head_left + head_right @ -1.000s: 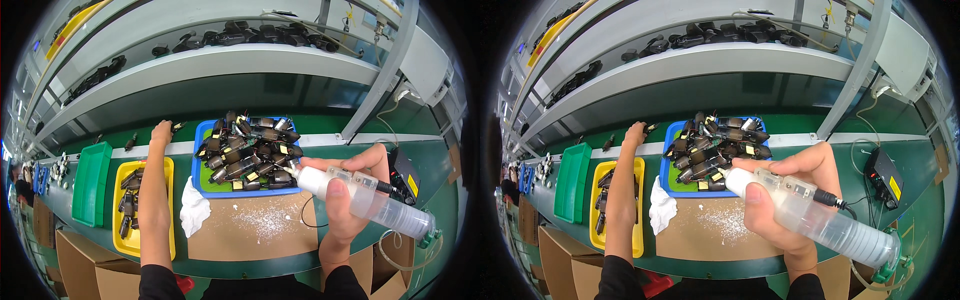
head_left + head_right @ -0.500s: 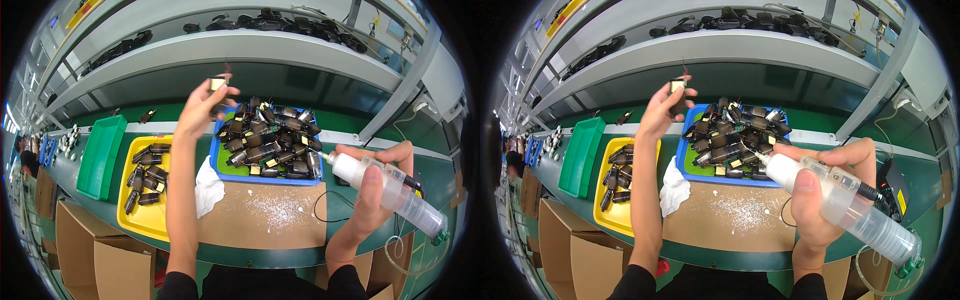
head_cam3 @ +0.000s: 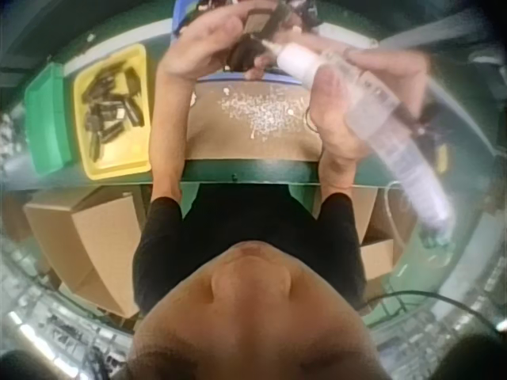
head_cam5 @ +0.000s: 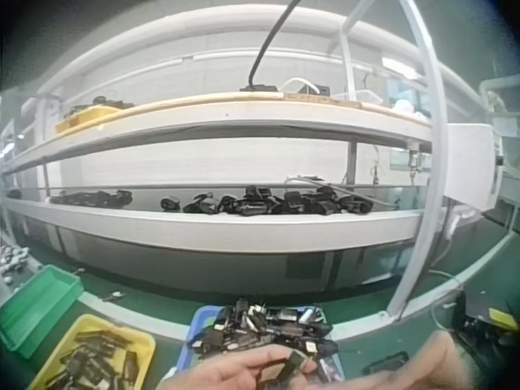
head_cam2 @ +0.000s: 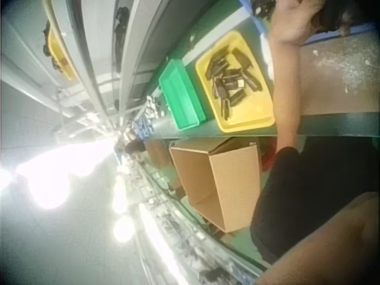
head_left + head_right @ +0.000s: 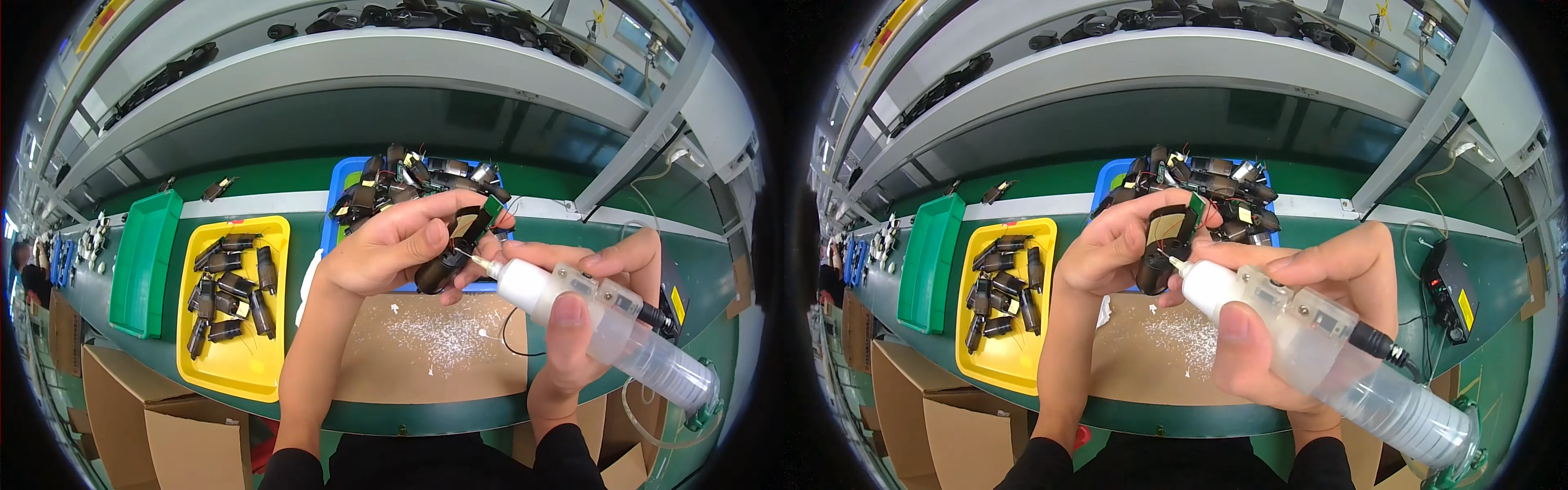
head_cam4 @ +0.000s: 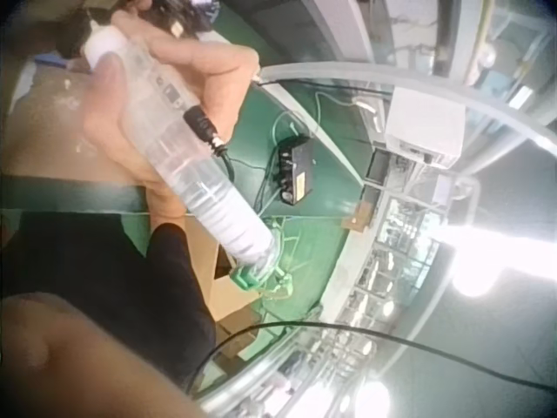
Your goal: The person repeatedly picks up small black cylindrical components with wires from a blue tray. Using a syringe-like tool, they apply a white substance to the interior of each component. After application, the component is placed into a yellow tray. The process is repeated for multiple units throughout the clip.
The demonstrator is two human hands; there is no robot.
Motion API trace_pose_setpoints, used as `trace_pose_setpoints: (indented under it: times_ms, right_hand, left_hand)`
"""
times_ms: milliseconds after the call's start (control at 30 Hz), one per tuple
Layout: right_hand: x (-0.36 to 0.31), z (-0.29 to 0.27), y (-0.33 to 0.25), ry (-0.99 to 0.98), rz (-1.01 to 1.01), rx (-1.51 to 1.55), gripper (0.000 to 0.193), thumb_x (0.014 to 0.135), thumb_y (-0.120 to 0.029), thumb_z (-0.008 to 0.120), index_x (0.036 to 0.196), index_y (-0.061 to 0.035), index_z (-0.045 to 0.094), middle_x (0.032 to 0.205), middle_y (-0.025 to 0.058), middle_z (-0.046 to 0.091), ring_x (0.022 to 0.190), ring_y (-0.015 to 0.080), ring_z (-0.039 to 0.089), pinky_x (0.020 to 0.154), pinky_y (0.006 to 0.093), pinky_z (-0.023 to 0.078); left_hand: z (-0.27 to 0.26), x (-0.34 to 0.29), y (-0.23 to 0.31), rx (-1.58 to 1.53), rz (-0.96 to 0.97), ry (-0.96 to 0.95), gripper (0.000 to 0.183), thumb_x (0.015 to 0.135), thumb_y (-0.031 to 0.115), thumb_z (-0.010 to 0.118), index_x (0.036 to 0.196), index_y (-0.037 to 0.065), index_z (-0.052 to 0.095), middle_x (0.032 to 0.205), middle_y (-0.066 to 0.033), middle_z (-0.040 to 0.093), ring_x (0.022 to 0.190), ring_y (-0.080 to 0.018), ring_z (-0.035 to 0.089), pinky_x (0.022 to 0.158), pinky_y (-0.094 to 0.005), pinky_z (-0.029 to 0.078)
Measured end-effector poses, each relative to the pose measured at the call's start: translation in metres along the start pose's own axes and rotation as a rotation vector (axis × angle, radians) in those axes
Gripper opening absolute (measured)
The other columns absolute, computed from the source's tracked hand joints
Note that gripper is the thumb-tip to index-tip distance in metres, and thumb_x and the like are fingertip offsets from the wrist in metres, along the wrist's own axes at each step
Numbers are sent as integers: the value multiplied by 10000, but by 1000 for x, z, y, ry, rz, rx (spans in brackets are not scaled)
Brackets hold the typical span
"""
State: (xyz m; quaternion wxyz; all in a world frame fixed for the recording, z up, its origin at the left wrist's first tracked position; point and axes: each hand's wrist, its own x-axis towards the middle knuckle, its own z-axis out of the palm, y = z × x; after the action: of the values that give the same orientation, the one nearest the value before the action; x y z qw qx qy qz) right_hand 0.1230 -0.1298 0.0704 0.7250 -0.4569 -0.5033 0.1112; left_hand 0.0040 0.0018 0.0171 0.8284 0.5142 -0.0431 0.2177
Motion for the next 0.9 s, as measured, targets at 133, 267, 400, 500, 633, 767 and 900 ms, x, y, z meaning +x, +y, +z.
trace_pose_setpoints:
  times_ms: [133,267,400,500,633,767,900]
  right_hand:
    - [-1,4,0,-5,47,38,435,834,-323,664,890,-42,336,793,199,676,697,170,646,689,261,521]
    - [-2,2,0,-41,53,14,423,836,-304,661,887,-34,340,797,200,676,713,176,652,702,270,526]
    - [-2,3,1,-43,52,33,423,827,-288,670,885,-27,342,792,213,672,708,189,656,695,279,532]
    - [-2,1,1,-54,38,-12,438,814,-286,686,885,-25,343,785,222,668,702,195,657,684,283,535]
    - [-3,-2,1,-77,7,-71,468,799,-304,703,890,-33,332,784,221,669,712,205,661,687,288,538]
    - [-9,-6,6,-82,-27,-114,509,789,-340,711,899,-48,309,785,214,671,721,208,663,696,291,539]
    - [-12,-4,8,-67,-29,-105,541,780,-367,719,906,-56,295,779,202,674,717,199,660,688,283,535]
  left_hand:
    - [-8,1,2,-4,25,-117,683,885,415,576,1333,-48,349,1105,-109,564,753,-134,533,595,-266,453]
    - [-11,0,0,-20,47,-163,633,910,378,559,1354,-20,347,1115,-85,565,789,-113,502,625,-249,437]
    - [-13,-2,-1,24,70,-149,625,911,362,561,1359,-14,340,1211,-101,533,803,-118,517,631,-254,445]
    - [-9,-2,0,78,75,-80,673,873,411,592,1323,-36,367,1250,-128,509,826,-135,553,619,-255,464]
    - [1,-2,8,142,40,19,803,783,534,658,1246,-82,431,1183,-152,532,844,-149,602,581,-238,488]
    - [-1,-1,8,164,33,-26,823,767,571,654,1232,-78,451,1049,-119,571,796,-121,585,558,-214,468]
    - [1,-3,9,189,26,-10,834,760,600,641,1215,-78,467,973,-96,568,759,-100,568,542,-201,448]
